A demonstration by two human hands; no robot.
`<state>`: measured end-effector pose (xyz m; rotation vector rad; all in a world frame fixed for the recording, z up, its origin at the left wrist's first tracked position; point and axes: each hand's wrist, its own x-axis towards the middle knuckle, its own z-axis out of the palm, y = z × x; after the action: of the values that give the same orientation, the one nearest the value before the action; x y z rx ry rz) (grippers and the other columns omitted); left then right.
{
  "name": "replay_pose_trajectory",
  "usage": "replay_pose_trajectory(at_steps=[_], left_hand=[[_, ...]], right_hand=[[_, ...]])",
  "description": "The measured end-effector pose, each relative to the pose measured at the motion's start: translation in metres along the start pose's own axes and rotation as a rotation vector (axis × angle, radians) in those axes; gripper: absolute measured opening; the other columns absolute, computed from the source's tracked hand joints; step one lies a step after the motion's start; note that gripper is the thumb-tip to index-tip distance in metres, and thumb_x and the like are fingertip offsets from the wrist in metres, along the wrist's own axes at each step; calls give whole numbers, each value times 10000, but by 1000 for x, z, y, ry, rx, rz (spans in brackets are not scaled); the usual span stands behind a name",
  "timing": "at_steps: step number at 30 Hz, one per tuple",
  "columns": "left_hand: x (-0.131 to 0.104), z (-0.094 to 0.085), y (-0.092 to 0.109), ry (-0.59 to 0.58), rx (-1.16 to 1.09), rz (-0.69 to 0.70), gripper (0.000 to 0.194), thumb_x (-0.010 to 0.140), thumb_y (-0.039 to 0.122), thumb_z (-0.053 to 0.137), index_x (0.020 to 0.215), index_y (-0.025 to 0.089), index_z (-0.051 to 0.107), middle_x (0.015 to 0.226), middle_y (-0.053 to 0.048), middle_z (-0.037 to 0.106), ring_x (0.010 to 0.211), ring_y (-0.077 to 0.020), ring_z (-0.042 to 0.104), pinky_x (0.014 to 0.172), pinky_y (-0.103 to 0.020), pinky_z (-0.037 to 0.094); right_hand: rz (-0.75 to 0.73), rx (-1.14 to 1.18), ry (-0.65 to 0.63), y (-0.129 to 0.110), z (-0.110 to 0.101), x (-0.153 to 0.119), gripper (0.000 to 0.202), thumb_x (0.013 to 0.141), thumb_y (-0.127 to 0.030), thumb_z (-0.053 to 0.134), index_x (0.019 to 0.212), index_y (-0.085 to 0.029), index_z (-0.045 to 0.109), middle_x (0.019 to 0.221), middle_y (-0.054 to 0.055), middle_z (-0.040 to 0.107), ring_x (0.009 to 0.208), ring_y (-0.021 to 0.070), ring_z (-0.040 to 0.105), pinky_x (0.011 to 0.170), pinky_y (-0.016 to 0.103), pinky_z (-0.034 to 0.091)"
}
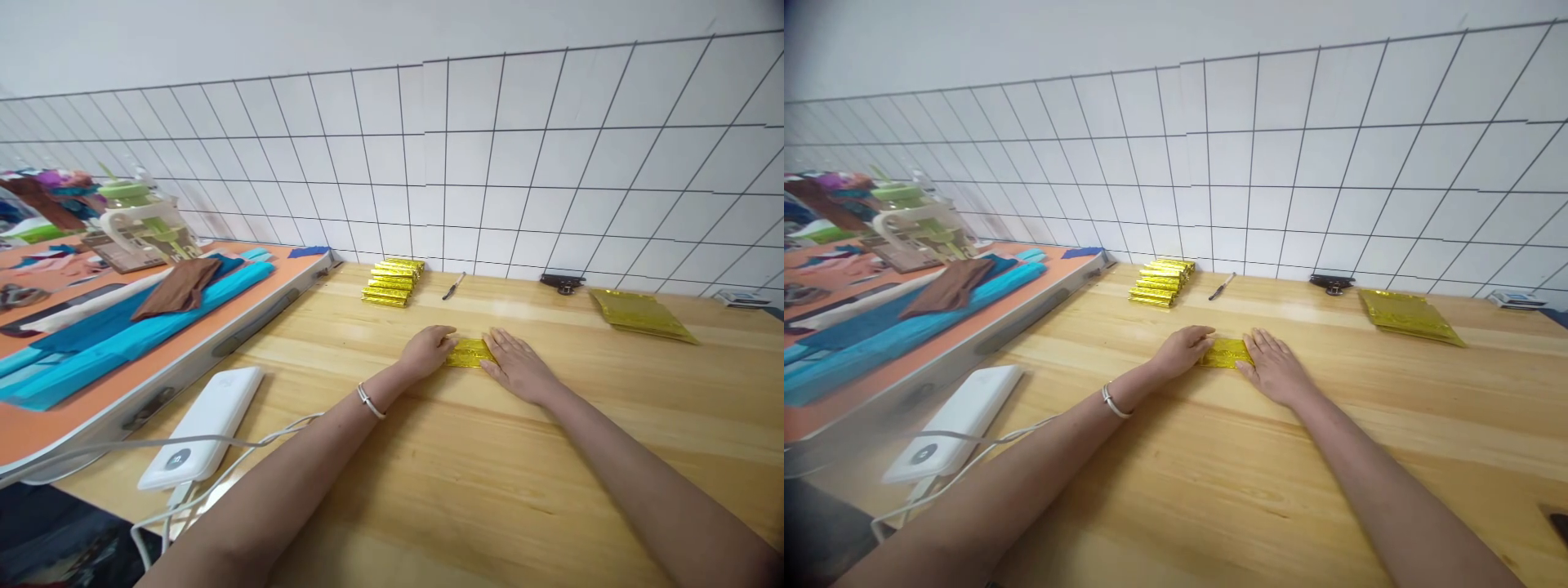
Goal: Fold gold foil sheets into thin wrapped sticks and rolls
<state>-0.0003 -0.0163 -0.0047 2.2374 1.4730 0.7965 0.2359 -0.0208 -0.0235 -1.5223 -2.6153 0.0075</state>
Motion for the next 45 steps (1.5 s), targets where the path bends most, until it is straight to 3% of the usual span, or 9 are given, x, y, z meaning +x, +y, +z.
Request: replay_pose_trajectory(at_steps=[5, 10, 20, 23, 27, 31, 35, 39, 45], left_hand=[[21, 16, 4, 53, 101, -59, 268, 800, 393, 532, 879, 148, 607, 912, -108, 615, 947, -242, 543, 857, -356, 394], [29, 14, -3, 34, 71, -89, 247, 701, 410, 636, 728, 176, 562, 729, -30, 597, 690, -169, 542, 638, -255, 397], [15, 27, 16, 275, -116, -149, 327, 910, 447, 312, 740, 199, 440, 578, 45, 435, 535, -106, 414, 514, -211, 274], [12, 24, 22, 340, -165, -144, 314, 914, 435, 318, 724, 202, 409, 574, 51, 404, 532, -104, 390, 519, -215, 261], [6, 17, 26, 413, -229, -130, 285, 915, 409, 333, 730, 203, 401, 589, 52, 389, 546, -102, 374, 536, -214, 264], [2, 14, 30, 456, -300, -105, 252, 907, 387, 361, 750, 200, 423, 608, 49, 403, 564, -100, 382, 553, -211, 277], [0, 15, 35, 483, -388, -82, 247, 904, 381, 364, 754, 196, 429, 620, 46, 398, 580, -99, 379, 564, -209, 292], [-1, 18, 40, 485, -497, -79, 290, 913, 399, 332, 717, 193, 388, 635, 42, 360, 588, -96, 352, 565, -200, 313], [-4, 20, 48, 421, -653, -110, 351, 907, 470, 310, 689, 196, 333, 624, 44, 324, 558, -89, 333, 514, -179, 332]], right_hand=[[-3, 16, 10, 0, 0, -1, 706, 858, -632, 128, 1434, -225, 161, 1496, 45, 148, 1362, 222, 117, 1086, 404, 149], [-17, 30, 23, -1, -2, -1, 699, 862, -624, 147, 1434, -223, 166, 1494, 46, 158, 1361, 233, 125, 1085, 409, 151], [3, 107, 119, -4, -6, -3, 661, 875, -565, 247, 1407, -173, 238, 1444, 89, 297, 1326, 258, 235, 1070, 422, 223], [78, 274, 225, -2, -10, -3, 645, 877, -552, 272, 1398, -174, 255, 1446, 91, 293, 1324, 252, 246, 1070, 415, 238], [331, 721, 447, -4, -21, -6, 633, 863, -562, 337, 1375, -192, 289, 1393, 116, 379, 1228, 250, 408, 1016, 395, 329], [448, 1132, 571, -13, -27, -10, 516, 790, -600, 464, 1120, -212, 543, 1047, 70, 636, 975, 245, 579, 815, 360, 472], [473, 1415, 610, -24, -28, -12, 389, 734, -569, 567, 847, -199, 600, 798, 10, 641, 728, 183, 590, 624, 286, 479], [481, 1510, 705, -29, -32, -11, 312, 731, -497, 616, 779, -190, 587, 720, -20, 592, 647, 135, 540, 586, 242, 442], [453, 1427, 800, -29, -36, -11, 310, 748, -501, 588, 773, -193, 578, 687, -29, 556, 610, 120, 491, 554, 225, 414]])
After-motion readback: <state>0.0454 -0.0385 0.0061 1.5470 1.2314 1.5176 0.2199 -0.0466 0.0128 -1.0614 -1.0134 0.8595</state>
